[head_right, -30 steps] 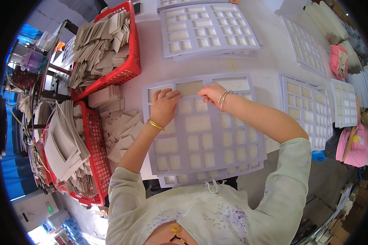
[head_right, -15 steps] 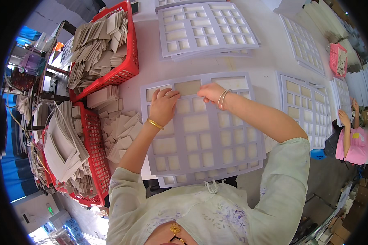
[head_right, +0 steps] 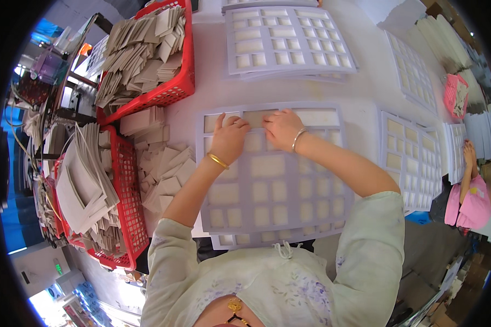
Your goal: Insert small cardstock dividers or spacers into structured trays in a packaging factory.
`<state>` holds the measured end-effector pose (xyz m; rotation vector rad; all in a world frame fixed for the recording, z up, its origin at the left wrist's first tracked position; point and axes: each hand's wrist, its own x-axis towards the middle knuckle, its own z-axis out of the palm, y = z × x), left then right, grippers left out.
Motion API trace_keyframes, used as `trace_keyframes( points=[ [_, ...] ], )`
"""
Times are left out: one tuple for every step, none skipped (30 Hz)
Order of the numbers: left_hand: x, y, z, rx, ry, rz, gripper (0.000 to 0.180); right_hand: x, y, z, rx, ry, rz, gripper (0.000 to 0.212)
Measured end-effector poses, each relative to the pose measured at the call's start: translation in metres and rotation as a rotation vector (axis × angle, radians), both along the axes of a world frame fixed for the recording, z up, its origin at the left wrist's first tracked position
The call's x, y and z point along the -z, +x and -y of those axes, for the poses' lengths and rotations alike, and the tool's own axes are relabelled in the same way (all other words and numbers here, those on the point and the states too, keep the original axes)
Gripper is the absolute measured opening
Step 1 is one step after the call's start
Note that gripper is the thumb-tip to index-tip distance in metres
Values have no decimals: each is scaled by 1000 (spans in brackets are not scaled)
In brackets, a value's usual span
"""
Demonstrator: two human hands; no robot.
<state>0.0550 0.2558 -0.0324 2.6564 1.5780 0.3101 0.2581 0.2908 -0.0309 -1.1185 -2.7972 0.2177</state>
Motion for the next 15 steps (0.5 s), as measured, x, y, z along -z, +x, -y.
trace_keyframes(
  points=[
    [1,0,1,-15,0,1,24,4,-2,1,14,25,4,21],
    [1,-1,2,-18,-11,-14,24,6,-4,1,21,51,5,20],
    [0,-1,3,-23,-21,-30,24,5,-6,1,-3,54,4,20],
    [-1,1,2,-50,-18,-31,24,2,-6,0,16,58,-14,20],
    [-2,5,1,-44,-51,-59,26,0,-4,1,42,61,-29,20],
    [-2,4,2,-54,-87,-92,28,-2,-5,1,9,61,-34,20],
    [-3,2,4,-89,-87,-94,28,-6,-4,0,26,37,-3,20],
    [-4,1,8,-56,-72,-55,29,-12,-7,-2,44,13,27,20],
    [-5,-3,11,-24,-53,-14,30,-22,-15,-7,8,17,22,20],
    [-4,-9,17,-62,-50,-19,30,-34,-26,-12,20,-63,175,19],
    [-2,-12,24,-72,65,130,32,-42,-36,-16,46,-137,331,19],
    [-4,-17,34,-75,177,275,34,-43,-49,-19,25,-132,327,19],
    [-6,-26,45,-97,180,267,34,-42,-69,-22,-7,-4,82,19],
    [-17,-36,56,-132,154,377,37,-40,-87,-25,-29,115,-164,19],
    [-26,-44,69,-165,129,489,40,-37,-111,-30,-71,124,-249,23]
  ],
)
